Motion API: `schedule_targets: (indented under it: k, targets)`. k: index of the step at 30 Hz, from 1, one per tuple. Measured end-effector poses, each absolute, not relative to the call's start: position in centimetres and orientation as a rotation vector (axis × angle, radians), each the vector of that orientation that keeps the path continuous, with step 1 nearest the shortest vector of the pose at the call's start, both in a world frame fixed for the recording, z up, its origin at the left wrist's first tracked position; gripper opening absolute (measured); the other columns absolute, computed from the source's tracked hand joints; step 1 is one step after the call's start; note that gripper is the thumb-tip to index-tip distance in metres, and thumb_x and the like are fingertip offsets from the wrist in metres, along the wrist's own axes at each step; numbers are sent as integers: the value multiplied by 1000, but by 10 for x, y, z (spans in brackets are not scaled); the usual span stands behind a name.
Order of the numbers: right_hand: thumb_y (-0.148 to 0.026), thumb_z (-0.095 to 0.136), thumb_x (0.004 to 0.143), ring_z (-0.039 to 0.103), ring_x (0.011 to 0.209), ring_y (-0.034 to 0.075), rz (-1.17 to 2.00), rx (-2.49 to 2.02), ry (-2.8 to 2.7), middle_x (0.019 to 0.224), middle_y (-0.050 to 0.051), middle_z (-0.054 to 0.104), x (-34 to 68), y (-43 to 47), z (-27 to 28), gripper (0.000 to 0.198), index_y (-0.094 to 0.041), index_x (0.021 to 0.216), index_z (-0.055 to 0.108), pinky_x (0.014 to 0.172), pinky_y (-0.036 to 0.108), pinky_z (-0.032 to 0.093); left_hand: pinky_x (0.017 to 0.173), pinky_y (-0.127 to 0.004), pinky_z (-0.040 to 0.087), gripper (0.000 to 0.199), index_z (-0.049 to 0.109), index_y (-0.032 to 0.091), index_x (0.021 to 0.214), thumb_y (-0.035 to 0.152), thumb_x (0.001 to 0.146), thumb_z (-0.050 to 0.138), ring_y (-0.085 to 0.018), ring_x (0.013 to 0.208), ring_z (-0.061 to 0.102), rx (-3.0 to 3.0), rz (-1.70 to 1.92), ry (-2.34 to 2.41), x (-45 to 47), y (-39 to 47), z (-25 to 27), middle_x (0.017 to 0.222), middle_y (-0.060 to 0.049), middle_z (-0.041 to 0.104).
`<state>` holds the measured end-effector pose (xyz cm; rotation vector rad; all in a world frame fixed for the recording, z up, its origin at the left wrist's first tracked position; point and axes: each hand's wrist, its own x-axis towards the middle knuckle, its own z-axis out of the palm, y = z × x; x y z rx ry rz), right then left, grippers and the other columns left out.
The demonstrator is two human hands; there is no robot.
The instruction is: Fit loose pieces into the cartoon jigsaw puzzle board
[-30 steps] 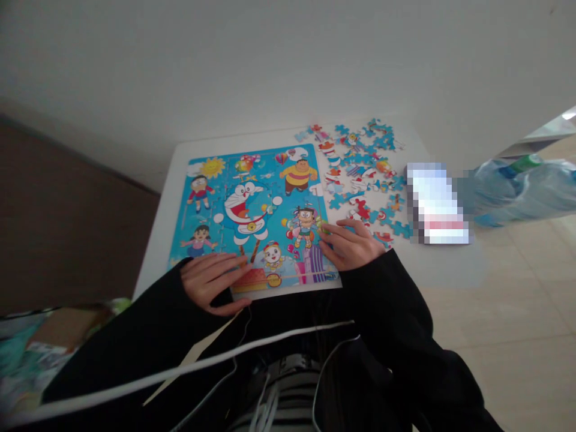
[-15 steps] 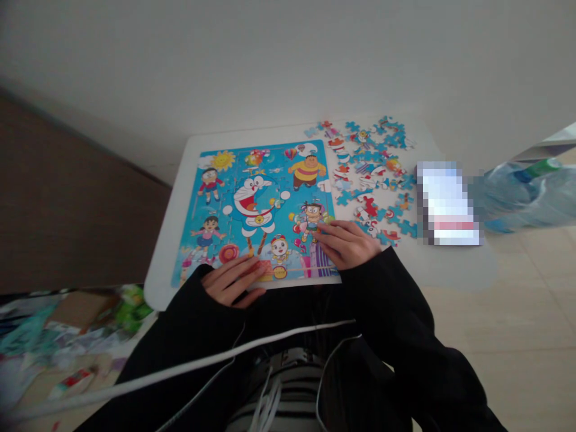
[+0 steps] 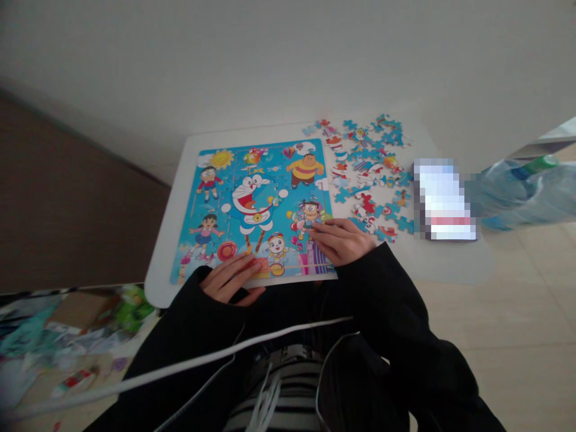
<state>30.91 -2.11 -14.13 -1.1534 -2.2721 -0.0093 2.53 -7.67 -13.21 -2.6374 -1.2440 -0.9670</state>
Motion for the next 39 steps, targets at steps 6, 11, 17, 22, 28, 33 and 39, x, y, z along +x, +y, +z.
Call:
schedule_targets:
  k: [6, 11, 17, 22, 28, 33, 39]
  targets:
    - [-20, 55, 89, 67, 94, 15, 54, -1193, -2160, 106, 0, 71, 311, -28, -125, 23, -25, 104, 71, 86, 29, 56, 87, -37, 57, 27, 62, 13, 108, 27, 85, 63, -24, 106, 63, -2633, -942, -1246, 25, -77, -134, 108, -13, 68]
    - [-18, 60, 85, 69, 88, 19, -2, -1409, -1889, 99, 1, 72, 337, -44, -107, 25, -29, 105, 71, 82, 35, 58, 86, -36, 57, 28, 61, 13, 109, 24, 84, 65, -25, 106, 63, -2624, -919, -1197, 20, -76, -137, 107, -13, 68]
    - [-16, 61, 83, 70, 79, 18, -126, -1488, -1786, 92, 1, 73, 367, -62, -113, 23, -26, 101, 71, 74, 34, 58, 85, -34, 56, 27, 62, 15, 107, 20, 82, 67, -24, 100, 66, -2591, -897, -1169, 10, -75, -139, 104, -12, 69]
    - [-20, 63, 83, 69, 76, 19, -285, -1622, -1747, 89, 2, 74, 391, -65, -119, 18, -25, 98, 72, 70, 34, 58, 81, -36, 57, 49, 53, 18, 128, 17, 81, 68, -25, 96, 67, -2604, -868, -1078, 4, -73, -140, 104, -12, 69]
    - [-26, 63, 84, 68, 76, 18, -343, -1642, -1824, 86, 3, 74, 402, -59, -130, 11, -22, 87, 73, 73, 35, 57, 76, -36, 60, 69, 39, 30, 141, 19, 80, 69, -24, 88, 69, -2565, -894, -1148, 3, -71, -142, 104, -7, 71]
    - [-29, 65, 82, 68, 78, 18, -383, -1609, -1818, 91, 4, 73, 408, -51, -129, 15, -22, 93, 73, 75, 34, 57, 69, -37, 61, 59, 37, 35, 141, 28, 86, 58, -25, 87, 70, -2551, -872, -1193, 0, -72, -147, 101, -3, 72]
    - [-38, 62, 83, 66, 90, 24, -438, -1792, -1784, 103, 7, 71, 447, -24, -100, 28, -22, 104, 71, 81, 41, 55, 65, -43, 60, 71, 30, 39, 143, 31, 81, 63, -28, 79, 71, -2511, -864, -1306, 1, -74, -156, 97, -1, 73]
